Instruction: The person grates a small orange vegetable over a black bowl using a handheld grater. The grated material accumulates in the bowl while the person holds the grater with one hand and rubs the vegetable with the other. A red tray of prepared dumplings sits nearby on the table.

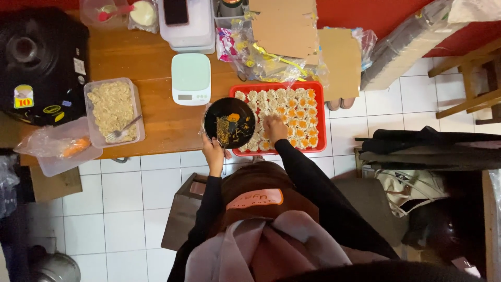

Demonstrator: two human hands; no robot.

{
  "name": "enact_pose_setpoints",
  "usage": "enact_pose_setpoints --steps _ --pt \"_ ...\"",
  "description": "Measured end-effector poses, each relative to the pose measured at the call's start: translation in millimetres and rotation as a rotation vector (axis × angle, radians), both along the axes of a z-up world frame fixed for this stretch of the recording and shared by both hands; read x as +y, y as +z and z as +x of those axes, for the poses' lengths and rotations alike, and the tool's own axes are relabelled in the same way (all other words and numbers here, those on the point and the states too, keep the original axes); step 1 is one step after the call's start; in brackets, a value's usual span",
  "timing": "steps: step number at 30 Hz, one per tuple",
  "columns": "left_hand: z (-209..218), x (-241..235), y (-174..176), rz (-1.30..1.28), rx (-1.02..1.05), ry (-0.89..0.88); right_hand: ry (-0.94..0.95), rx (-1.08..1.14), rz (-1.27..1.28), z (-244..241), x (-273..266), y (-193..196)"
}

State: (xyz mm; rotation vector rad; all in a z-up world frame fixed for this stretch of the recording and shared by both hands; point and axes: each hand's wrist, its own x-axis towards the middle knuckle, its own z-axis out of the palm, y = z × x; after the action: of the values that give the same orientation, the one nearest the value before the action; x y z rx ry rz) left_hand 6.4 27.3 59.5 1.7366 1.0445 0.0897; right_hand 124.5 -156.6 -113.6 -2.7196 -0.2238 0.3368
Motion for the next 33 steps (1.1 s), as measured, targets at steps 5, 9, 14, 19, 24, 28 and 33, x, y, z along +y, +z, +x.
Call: enact_pose_setpoints --steps 5,9,14,19,24,28,33 --pt "5 -6 38 -0.016 -0.026 0.019 -0.050 -0.030 0.149 1 -7 -16" --pt "10 -14 63 0.000 -0.049 0.019 -0.035 -0.119 0.147 2 -1 7" --pt "6 -13 11 0.022 -0.025 0.020 -0.044 -0.034 0.155 9 -10 13" --pt "7 -15 25 0.023 -0.011 0.022 -0.053 -0.044 0.126 12 -6 -7" --pt "9 -17 5 0.021 0.014 0.044 -0.041 -0.090 0.148 13 -7 -12" --pt "5 -14 0 -0.005 0.004 0.022 -0.104 -0.390 0.261 17 -13 40" --pt "6 -15 -39 -0.012 -0.029 -0.047 0.236 -0.366 0.540 -1 4 112"
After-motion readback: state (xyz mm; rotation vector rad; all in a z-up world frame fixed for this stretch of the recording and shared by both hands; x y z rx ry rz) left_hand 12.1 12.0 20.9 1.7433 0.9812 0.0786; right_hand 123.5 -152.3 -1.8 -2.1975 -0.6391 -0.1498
